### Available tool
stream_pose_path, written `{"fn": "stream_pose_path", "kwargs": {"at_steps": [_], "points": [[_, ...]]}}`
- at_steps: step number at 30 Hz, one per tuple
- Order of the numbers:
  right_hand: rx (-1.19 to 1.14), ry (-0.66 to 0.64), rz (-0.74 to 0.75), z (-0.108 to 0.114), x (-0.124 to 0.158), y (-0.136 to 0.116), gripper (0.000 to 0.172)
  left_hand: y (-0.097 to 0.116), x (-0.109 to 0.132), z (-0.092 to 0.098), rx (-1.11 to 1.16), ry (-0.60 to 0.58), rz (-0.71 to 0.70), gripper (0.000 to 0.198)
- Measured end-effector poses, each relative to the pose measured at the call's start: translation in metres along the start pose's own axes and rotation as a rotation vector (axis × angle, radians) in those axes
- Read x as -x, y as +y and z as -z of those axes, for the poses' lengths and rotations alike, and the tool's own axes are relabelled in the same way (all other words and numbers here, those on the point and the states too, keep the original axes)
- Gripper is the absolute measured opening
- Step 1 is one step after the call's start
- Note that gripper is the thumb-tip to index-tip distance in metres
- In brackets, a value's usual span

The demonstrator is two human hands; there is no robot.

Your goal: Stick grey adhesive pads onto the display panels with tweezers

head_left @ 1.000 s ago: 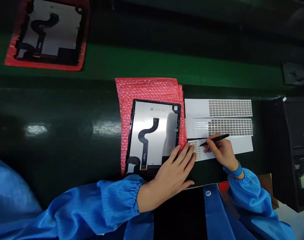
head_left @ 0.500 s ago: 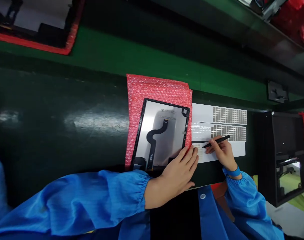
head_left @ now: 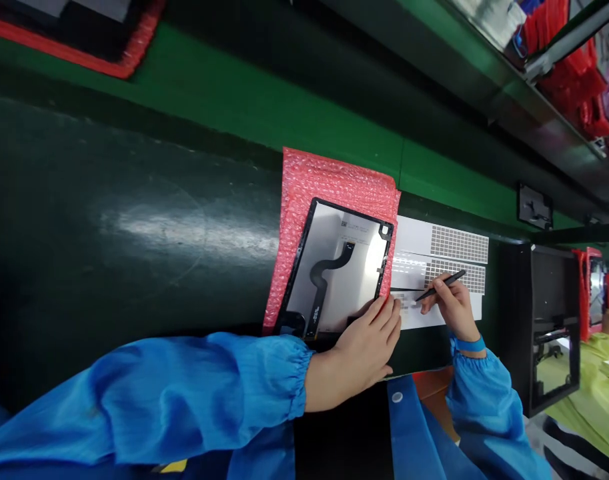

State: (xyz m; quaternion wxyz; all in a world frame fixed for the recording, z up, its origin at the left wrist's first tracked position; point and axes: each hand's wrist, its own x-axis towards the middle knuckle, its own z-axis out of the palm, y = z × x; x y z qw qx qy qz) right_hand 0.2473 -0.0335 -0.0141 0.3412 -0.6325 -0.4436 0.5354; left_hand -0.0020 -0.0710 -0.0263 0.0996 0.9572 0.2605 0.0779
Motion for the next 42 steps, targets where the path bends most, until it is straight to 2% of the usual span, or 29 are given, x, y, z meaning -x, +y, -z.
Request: {"fn": "stream_pose_path", "kwargs": {"at_steps": [3,5,7,9,12,16,18,22,26,33,37,42], "points": [[-0.025,0.049,0.067,-0.019,-0.007,-0.021,0.035,-0.009,0.01,0.03,0.044,0.084,-0.046,0.083],[-0.031,0.066,0.11,-0.043,-0.014,-0.038,0.033,-0.019,0.02,0.052,0.073,0.071,-0.046,0.065],[-0.048,0.033,0.136,-0.073,-0.023,-0.053,0.033,-0.033,0.031,0.063,0.11,0.021,0.015,0.05],[-0.076,-0.023,0.155,-0.105,-0.034,-0.066,0.036,-0.049,0.04,0.061,0.128,-0.006,0.107,0.044],[-0.091,-0.066,0.162,-0.147,-0.05,-0.075,0.038,-0.071,0.047,0.042,0.123,0.013,0.222,0.05],[-0.052,-0.06,0.159,-0.178,-0.065,-0.07,0.038,-0.081,0.05,0.021,0.174,0.064,0.329,0.06],[-0.025,-0.053,0.157,-0.184,-0.067,-0.065,0.036,-0.08,0.052,0.017,0.191,0.063,0.353,0.065],[0.032,-0.035,0.155,-0.185,-0.065,-0.064,0.032,-0.077,0.057,0.008,0.254,0.101,0.38,0.063],[0.068,-0.032,0.158,-0.185,-0.064,-0.065,0.03,-0.077,0.06,0.001,0.298,0.112,0.36,0.066],[0.096,-0.032,0.165,-0.186,-0.066,-0.065,0.028,-0.082,0.058,0.014,0.218,-0.011,0.351,0.054],[0.088,-0.033,0.171,-0.187,-0.066,-0.066,0.027,-0.087,0.056,0.017,0.219,-0.012,0.364,0.052],[0.08,-0.049,0.155,-0.186,-0.065,-0.066,0.027,-0.092,0.054,0.015,0.234,0.022,0.319,0.04]]}}
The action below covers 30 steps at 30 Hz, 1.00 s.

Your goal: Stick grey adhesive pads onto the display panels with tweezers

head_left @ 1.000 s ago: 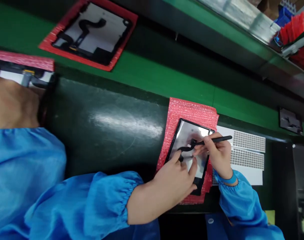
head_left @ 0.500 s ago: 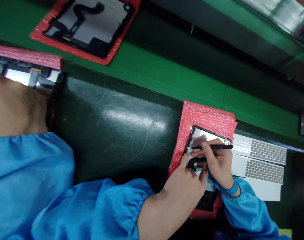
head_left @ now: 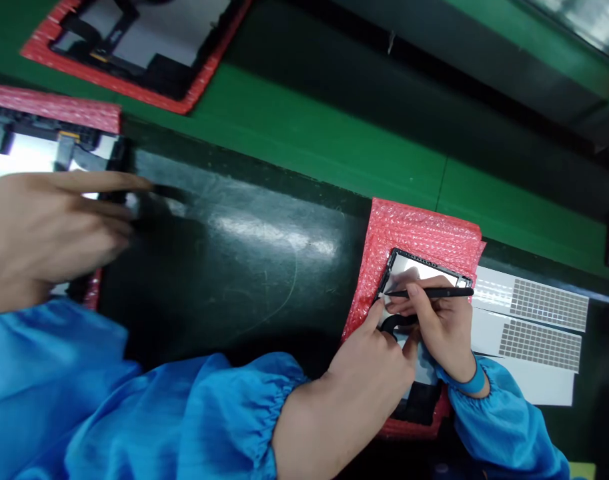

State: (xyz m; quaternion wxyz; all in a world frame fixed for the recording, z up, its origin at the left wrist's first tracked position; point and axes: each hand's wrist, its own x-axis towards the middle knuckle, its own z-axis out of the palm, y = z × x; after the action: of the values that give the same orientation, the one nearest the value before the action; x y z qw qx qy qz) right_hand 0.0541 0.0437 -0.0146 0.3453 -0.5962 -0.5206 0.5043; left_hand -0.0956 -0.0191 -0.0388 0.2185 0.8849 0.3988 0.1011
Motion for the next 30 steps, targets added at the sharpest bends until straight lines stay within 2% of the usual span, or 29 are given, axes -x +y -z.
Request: {"fn": "stream_pose_path", "kwargs": {"at_steps": [5,10,12,15,18,21,23,25,27,28,30], "points": [[-0.03,-0.019,-0.026,0.0,0.0,0.002,0.029,-0.007,0.002,0.003,0.053,-0.006,-0.006,0.041],[-0.107,0.02,-0.03,-0.002,-0.005,0.007,0.031,-0.015,-0.003,0.012,0.112,-0.044,-0.019,0.056],[-0.154,0.033,-0.019,-0.001,-0.006,0.007,0.033,-0.018,-0.008,0.015,0.178,-0.015,-0.01,0.057],[-0.238,0.061,0.034,0.008,-0.002,0.005,0.034,-0.031,-0.007,0.025,0.293,0.094,0.071,0.051],[-0.274,0.132,0.096,0.03,0.008,0.007,0.033,-0.072,0.009,0.055,0.297,0.23,0.171,0.057],[-0.218,0.22,0.108,0.055,0.017,0.021,0.031,-0.142,0.039,0.1,0.277,0.401,0.276,0.079],[-0.184,0.256,0.09,0.068,0.021,0.034,0.033,-0.187,0.054,0.124,0.316,0.551,0.36,0.086],[-0.182,0.264,0.077,0.075,0.022,0.047,0.034,-0.212,0.061,0.132,0.326,0.612,0.403,0.076],[-0.197,0.259,0.084,0.076,0.022,0.056,0.034,-0.211,0.057,0.125,0.327,0.593,0.411,0.05],[-0.209,0.253,0.096,0.076,0.021,0.059,0.033,-0.201,0.052,0.116,0.327,0.563,0.405,0.039],[-0.246,0.227,0.124,0.074,0.021,0.062,0.032,-0.168,0.039,0.095,0.328,0.498,0.382,0.029]]}}
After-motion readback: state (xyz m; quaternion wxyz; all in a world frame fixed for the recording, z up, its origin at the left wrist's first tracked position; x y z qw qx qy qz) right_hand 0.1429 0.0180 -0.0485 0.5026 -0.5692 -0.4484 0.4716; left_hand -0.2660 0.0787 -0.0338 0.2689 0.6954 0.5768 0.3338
